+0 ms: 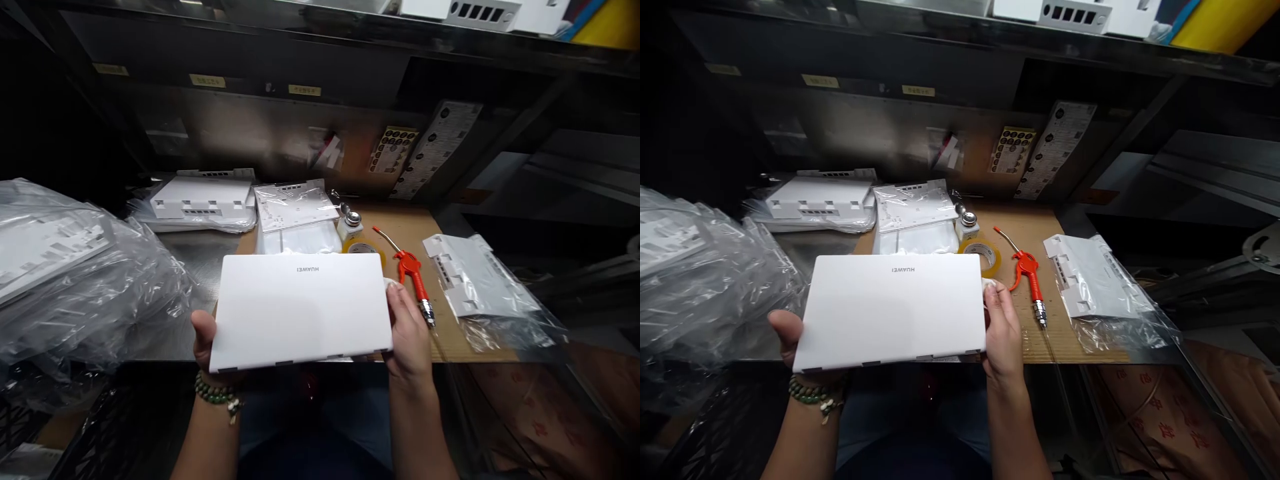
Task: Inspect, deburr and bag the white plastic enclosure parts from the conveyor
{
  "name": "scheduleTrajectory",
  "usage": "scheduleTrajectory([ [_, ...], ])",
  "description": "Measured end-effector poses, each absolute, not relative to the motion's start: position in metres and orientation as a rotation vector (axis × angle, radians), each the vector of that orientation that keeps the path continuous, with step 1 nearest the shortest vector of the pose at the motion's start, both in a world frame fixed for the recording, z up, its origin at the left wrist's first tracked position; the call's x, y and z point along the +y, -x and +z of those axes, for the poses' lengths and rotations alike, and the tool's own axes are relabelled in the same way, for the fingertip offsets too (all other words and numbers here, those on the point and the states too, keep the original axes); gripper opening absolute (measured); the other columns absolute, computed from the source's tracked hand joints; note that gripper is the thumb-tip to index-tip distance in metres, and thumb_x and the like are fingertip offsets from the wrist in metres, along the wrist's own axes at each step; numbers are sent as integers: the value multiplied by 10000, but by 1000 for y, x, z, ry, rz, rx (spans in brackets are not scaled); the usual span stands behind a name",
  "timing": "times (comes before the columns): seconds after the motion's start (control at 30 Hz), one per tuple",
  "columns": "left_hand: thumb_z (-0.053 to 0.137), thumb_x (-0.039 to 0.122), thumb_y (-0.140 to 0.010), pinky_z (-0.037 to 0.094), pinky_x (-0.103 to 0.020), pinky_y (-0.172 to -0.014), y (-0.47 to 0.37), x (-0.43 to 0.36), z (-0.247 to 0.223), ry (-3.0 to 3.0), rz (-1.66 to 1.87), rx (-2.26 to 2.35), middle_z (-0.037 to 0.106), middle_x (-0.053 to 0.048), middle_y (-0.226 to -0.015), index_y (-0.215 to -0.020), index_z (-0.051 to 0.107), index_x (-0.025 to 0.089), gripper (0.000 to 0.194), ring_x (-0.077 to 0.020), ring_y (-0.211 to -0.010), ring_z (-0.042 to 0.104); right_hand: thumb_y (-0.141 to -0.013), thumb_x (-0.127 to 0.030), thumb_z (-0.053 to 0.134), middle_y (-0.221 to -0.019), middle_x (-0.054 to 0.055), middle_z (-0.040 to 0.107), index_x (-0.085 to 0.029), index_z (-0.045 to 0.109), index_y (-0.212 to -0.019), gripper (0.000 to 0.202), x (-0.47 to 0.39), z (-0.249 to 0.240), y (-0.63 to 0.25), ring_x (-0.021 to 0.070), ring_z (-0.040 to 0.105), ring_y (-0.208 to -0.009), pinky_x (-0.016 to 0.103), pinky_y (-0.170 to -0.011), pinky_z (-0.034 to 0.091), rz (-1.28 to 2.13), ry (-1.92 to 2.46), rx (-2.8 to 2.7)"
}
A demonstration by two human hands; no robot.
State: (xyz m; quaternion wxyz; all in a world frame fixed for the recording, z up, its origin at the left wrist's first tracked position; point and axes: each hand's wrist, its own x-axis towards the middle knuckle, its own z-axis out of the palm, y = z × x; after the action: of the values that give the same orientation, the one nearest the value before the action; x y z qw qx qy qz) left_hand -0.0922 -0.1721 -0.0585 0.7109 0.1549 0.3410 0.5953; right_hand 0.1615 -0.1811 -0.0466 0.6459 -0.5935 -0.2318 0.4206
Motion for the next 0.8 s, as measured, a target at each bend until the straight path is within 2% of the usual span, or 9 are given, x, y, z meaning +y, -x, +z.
scheduleTrajectory([
  [0.1, 749, 809, -702, 608, -482, -975, 106, -164, -73, -343, 1334, 814, 808, -62, -1093, -999, 771, 284, 603, -407, -1340, 605, -880, -646, 707, -895, 8, 749, -233, 669, -1057, 452, -180, -44, -162, 190, 689, -786, 272, -654, 534, 1007, 1323, -603],
  [0.2, 740, 727, -767, 604, -507, -998, 112, -150, -74, -361, 1311, 856, 816, -63, -982, -938, 775, 266, 493, -406, -1287, 643, -932, -650, 641, -836, -11, 696, -240, 597, -1059, 431, -180, -41, -168, 159, 629, -700, 258, -620, 509, 1021, 1249, -725],
  [0.3, 844, 504, -790, 632, -448, -953, 110, -138, -61, -500, 1214, 962, 814, -49, -970, -948, 782, 226, 326, -373, -1204, 693, -989, -600, 592, -776, -42, 617, -248, 547, -1085, 368, -180, -40, -178, 125, 551, -632, 235, -588, 474, 955, 1167, -915],
  [0.37, 902, 377, -764, 656, -391, -883, 109, -134, -53, -619, 1172, 1017, 814, -51, -972, -958, 789, 202, 285, -347, -1136, 721, -1027, -569, 540, -751, -51, 587, -253, 527, -1111, 327, -179, -42, -185, 121, 528, -605, 232, -569, 460, 888, 1132, -1019],
  [0.47, 931, 379, -726, 666, -307, -767, 107, -134, -49, -826, 1247, 1000, 817, -64, -973, -962, 812, 205, 317, -321, -1037, 744, -1044, -530, 529, -849, -18, 649, -246, 522, -1151, 303, -174, -46, -194, 132, 610, -702, 260, -669, 517, 679, 1153, -1066],
  [0.53, 921, 370, -733, 650, -256, -754, 104, -136, -47, -984, 1360, 1031, 819, -42, -943, -932, 827, 231, 260, -288, -1002, 747, -1041, -504, 557, -932, 8, 692, -238, 519, -1163, 295, -169, -46, -200, 139, 668, -819, 275, -768, 539, 505, 1204, -1011],
  [0.6, 913, 340, -737, 639, -263, -831, 99, -139, -44, -1108, 1438, 1054, 814, -28, -922, -882, 833, 237, 195, -281, -1024, 742, -1039, -506, 565, -950, 5, 714, -246, 497, -1153, 292, -165, -43, -205, 126, 692, -780, 250, -705, 534, 467, 1222, -910],
  [0.7, 901, 353, -742, 597, -387, -1013, 92, -137, -38, -1258, 1446, 969, 808, -54, -895, -824, 829, 220, 172, -320, -1061, 738, -1015, -569, 571, -969, -6, 740, -269, 461, -1124, 338, -164, -36, -209, 98, 657, -543, 202, -470, 461, 713, 1158, -781],
  [0.8, 928, 378, -702, 502, -518, -1136, 87, -134, -32, -1274, 1391, 889, 808, -96, -874, -775, 823, 223, 201, -366, -1053, 737, -963, -619, 624, -968, 14, 772, -269, 457, -1086, 407, -166, -28, -207, 135, 683, -501, 228, -423, 515, 992, 1088, -722],
])
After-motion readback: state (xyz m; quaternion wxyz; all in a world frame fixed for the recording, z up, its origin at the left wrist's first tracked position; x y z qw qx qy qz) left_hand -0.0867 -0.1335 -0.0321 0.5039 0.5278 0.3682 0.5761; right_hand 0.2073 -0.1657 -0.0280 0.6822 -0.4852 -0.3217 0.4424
